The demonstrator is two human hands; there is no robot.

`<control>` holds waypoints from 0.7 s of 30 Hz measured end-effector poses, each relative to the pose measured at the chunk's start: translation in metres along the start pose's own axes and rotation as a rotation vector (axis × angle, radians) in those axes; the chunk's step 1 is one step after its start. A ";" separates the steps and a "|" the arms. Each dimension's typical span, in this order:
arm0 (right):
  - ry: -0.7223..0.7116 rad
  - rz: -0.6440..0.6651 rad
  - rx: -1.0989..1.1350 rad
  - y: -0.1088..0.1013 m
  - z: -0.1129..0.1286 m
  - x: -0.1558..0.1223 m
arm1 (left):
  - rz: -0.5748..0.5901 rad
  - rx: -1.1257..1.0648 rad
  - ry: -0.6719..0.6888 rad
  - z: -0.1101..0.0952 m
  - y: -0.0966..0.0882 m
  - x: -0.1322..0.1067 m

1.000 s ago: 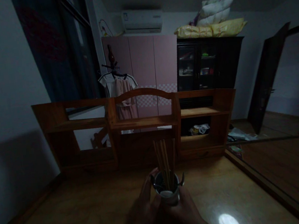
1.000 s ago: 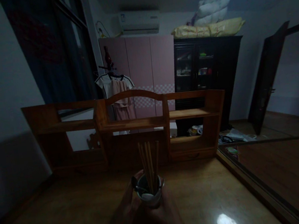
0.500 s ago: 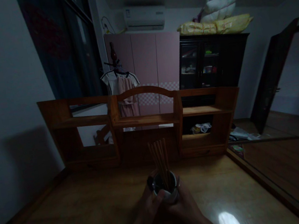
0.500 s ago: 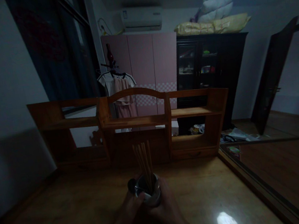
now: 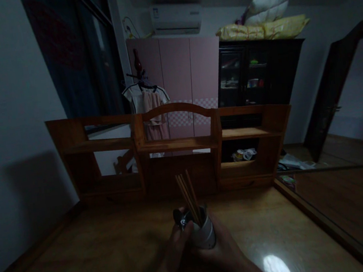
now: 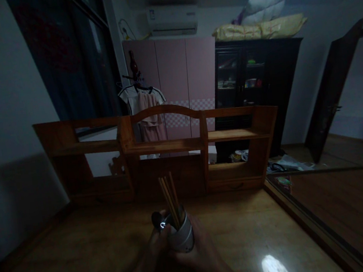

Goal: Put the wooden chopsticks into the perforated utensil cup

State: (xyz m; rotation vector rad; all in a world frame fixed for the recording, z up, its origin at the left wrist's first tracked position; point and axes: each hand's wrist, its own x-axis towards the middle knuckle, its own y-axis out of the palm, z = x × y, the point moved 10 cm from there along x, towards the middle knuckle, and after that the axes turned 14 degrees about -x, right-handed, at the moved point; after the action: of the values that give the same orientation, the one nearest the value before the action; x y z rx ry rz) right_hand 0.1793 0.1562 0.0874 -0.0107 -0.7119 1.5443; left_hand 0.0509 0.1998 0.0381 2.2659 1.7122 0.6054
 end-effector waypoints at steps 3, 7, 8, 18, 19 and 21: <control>-0.014 0.034 -0.022 0.002 -0.002 0.000 | -0.017 -0.074 -0.061 0.005 -0.001 0.002; -0.036 0.063 -0.059 0.003 -0.007 0.000 | 0.061 -0.183 -0.131 0.012 0.005 0.008; -0.039 0.060 -0.075 0.003 -0.008 0.000 | 0.080 -0.193 -0.142 0.014 0.005 0.009; -0.070 0.113 -0.194 0.003 0.001 -0.002 | 0.171 -0.249 -0.201 0.012 0.009 0.007; -0.065 0.126 -0.189 0.004 0.002 -0.003 | 0.170 -0.246 -0.194 0.009 0.011 0.007; -0.046 0.158 -0.168 0.007 0.004 -0.004 | 0.172 -0.234 -0.178 0.003 0.014 0.007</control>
State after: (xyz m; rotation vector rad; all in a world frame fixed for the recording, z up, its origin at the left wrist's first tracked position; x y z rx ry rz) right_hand 0.1718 0.1518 0.0854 -0.1606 -0.8937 1.6346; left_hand 0.0659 0.2031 0.0424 2.2377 1.3026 0.5846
